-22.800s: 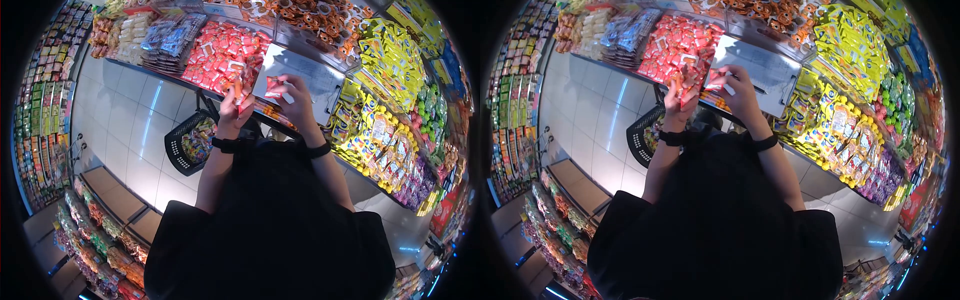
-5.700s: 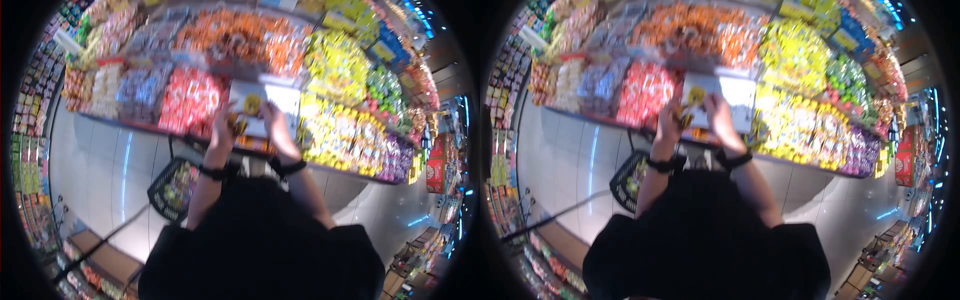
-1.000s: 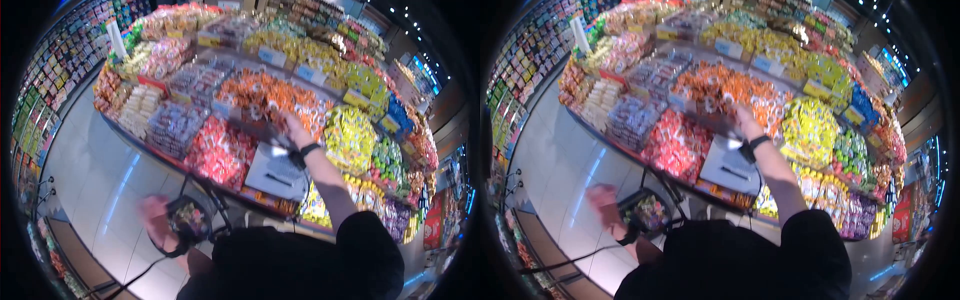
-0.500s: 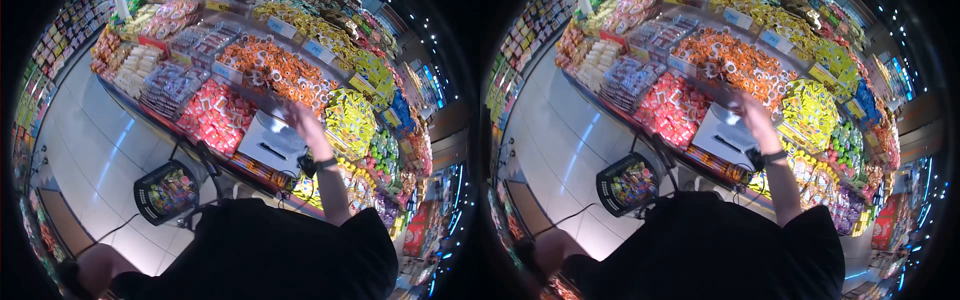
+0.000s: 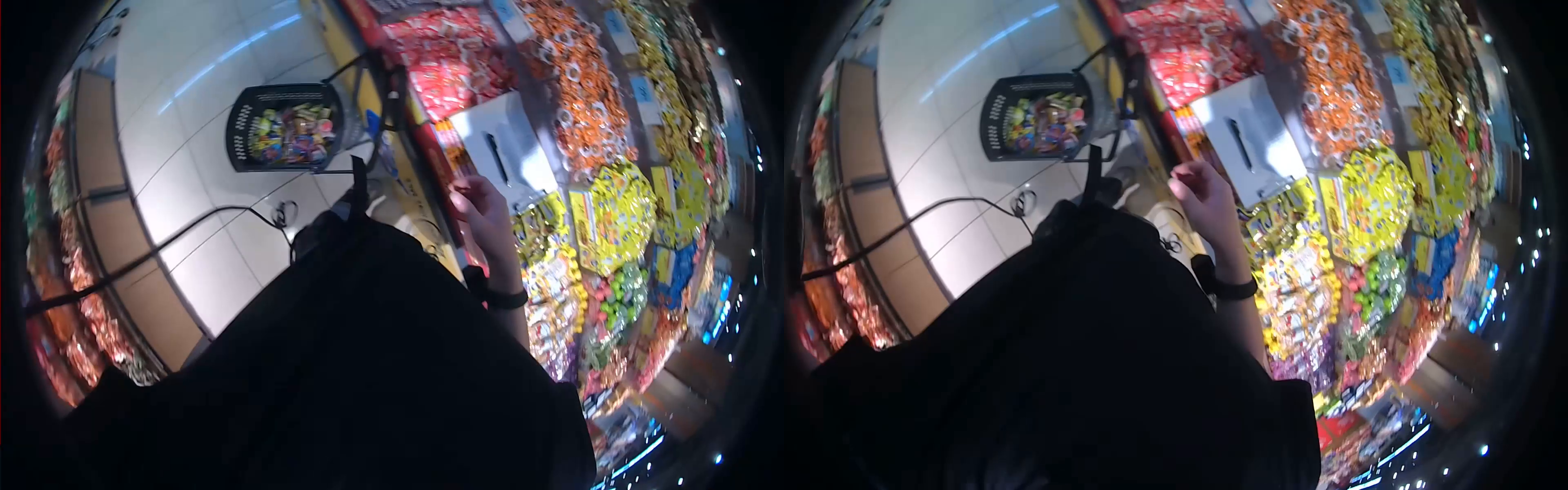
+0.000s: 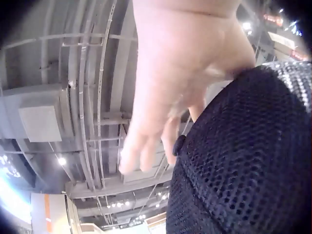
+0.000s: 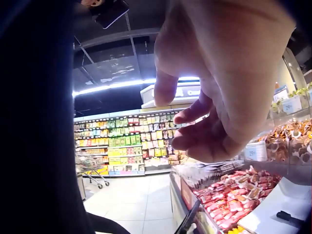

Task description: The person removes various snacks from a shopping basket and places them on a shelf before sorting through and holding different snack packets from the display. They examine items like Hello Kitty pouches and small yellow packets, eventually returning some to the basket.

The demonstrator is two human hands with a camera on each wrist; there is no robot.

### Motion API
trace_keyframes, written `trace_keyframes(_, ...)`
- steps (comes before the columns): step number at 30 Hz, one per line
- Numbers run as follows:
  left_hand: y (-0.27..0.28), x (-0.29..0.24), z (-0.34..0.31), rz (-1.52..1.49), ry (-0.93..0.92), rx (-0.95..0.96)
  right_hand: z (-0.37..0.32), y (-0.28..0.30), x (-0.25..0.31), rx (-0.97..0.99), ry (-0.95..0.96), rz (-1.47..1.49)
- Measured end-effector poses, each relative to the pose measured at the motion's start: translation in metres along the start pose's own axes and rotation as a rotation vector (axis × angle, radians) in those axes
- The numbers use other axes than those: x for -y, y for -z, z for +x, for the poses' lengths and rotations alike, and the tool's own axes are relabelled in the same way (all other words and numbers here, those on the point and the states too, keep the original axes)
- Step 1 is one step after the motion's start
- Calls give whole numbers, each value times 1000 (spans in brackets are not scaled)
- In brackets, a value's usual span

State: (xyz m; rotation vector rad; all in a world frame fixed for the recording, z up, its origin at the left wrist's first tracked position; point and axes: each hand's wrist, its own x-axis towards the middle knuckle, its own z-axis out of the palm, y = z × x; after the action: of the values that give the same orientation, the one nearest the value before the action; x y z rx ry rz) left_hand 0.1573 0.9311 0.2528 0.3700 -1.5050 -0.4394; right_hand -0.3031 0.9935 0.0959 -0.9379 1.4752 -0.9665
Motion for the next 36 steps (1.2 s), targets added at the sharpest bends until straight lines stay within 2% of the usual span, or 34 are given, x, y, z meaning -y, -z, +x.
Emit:
trace_keyframes(2, 12, -13, -2, 128, 63, -31, 0, -10, -22, -34, 67, -19)
trace_keyframes(4, 22, -22, -7, 270, 118, -90, -5, -23, -18, 17, 168, -221)
trace_keyframes(5, 25, -24, -10, 339, 133, -126, -1, -27, -33, 89, 191, -172)
trace_keyframes(6, 30, -27, -16, 404, 148, -169, 0, -37, -44, 169, 332, -27)
trace_keyframes(7, 35, -30, -22, 468, 159, -212, 2, -49, -46, 167, 287, -172)
trace_keyframes(10, 55, -37, -30, 580, 163, -302, 2, -94, -55, 247, 35, -192)
trace_keyframes(12, 77, -41, -26, 655, 200, -304, 2, -116, -57, 307, 77, -286)
trace_keyframes(14, 102, -50, -11, 721, 200, -275, 1, -136, -46, 344, 33, -259)
trace_keyframes(15, 113, -54, -2, 753, 184, -262, 5, -140, -57, 376, 20, -219)
trace_keyframes(16, 124, -58, 12, 780, 159, -239, -2, -138, -60, 366, -31, -228)
trace_keyframes(19, 159, -54, 56, 826, 65, -175, 13, -168, -70, 248, -23, -312)
trace_keyframes(20, 171, -47, 70, 842, 26, -154, 26, -172, -76, 233, 17, -341)
trace_keyframes(23, 206, -12, 110, 842, -61, -119, 75, -197, -117, 169, -123, -457)
trace_keyframes(25, 230, 45, 136, 811, -29, -66, 100, -224, -152, 95, -219, -466)
trace_keyframes(27, 251, 112, 143, 807, 46, -21, 141, -258, -199, 153, -164, -820)
trace_keyframes(28, 259, 153, 139, 813, 123, 2, 159, -276, -206, 149, -182, -806)
trace_keyframes(30, 285, 236, 90, 815, 372, 54, 201, -319, -222, 279, -126, -853)
trace_keyframes(31, 297, 281, 52, 814, 535, 81, 219, -337, -233, 273, -156, -845)
trace_keyframes(33, 315, 353, -67, 840, 905, 269, 246, -360, -257, 263, -321, -350)
trace_keyframes(34, 341, 379, -147, 1035, 878, 524, 262, -367, -269, 263, -355, -349)
trace_keyframes(36, 348, 394, -276, 942, 1059, 688, 290, -385, -294, 303, -396, -488)
